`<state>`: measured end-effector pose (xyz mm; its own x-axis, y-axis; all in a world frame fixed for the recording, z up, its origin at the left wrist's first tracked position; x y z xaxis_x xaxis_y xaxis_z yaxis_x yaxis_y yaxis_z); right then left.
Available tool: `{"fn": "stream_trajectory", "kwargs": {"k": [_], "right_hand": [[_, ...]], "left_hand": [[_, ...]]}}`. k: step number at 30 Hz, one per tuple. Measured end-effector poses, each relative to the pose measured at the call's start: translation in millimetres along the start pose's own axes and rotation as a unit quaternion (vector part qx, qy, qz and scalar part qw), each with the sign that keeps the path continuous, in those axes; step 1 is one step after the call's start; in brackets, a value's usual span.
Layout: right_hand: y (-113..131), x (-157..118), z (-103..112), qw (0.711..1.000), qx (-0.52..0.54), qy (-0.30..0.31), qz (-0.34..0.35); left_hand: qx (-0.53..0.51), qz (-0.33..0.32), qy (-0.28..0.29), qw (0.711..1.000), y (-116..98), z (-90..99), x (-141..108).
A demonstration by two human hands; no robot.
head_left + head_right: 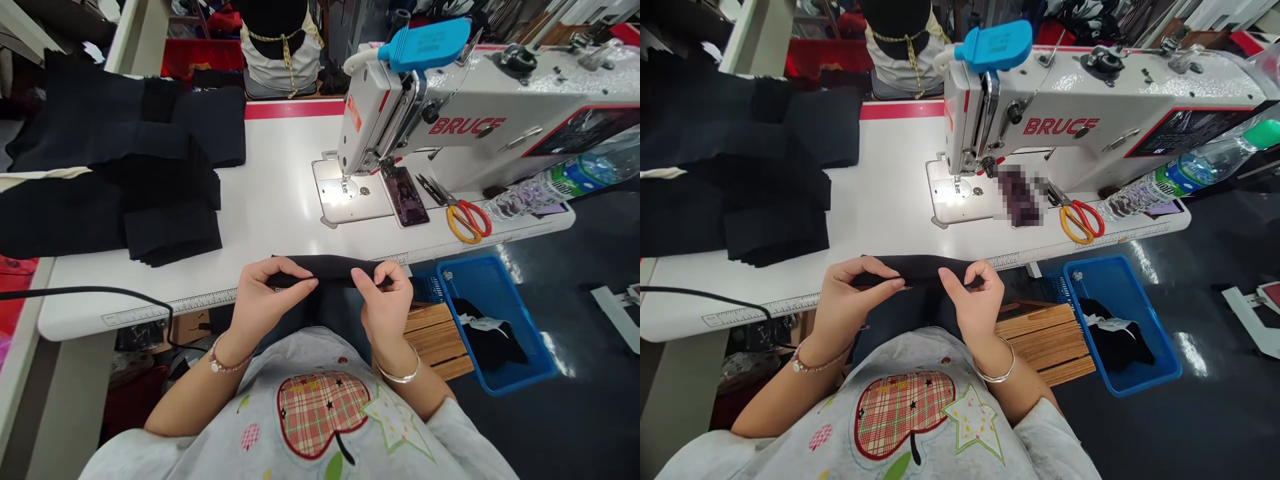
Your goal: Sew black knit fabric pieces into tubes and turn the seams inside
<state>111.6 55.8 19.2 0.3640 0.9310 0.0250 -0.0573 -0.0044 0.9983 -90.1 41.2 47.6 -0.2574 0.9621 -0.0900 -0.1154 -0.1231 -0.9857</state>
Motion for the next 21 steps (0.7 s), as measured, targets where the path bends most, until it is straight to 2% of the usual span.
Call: {"fn": "stream_trajectory", "kwargs": {"k": [8,16,19,21], "right_hand": [[1,-2,1,1.0,-0.007,-0.014,0.012],[1,-5,1,0.999,-0.013,-0.01,0.029],[-2,8,7,0.998,-0.029,0.013,0.056],[-6,31,21,0.994,-0.064,0.0,0.094]], "left_hand": [[-0.095,0.014,-0.023,0.995,15,-4.1,-1],[-0.136,0.111,-0.022,0.984,20,-9.9,-1],[-0.15,0.132,-0.043,0.979,25,-3.7,1],[-0.134,0.125,-0.077,0.98,30,6.2,3]]}}
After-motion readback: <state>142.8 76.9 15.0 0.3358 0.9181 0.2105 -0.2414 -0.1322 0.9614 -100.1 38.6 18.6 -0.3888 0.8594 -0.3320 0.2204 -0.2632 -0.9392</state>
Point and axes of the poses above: each hand's wrist, its own x-axis towards the middle knuckle, its own z-axis out of the back of the hand, y = z × x, the point moved 6 cm from there along x, towards the middle knuckle, and after that the axes turned 4 degrees about -y, right-handed, at the moved point
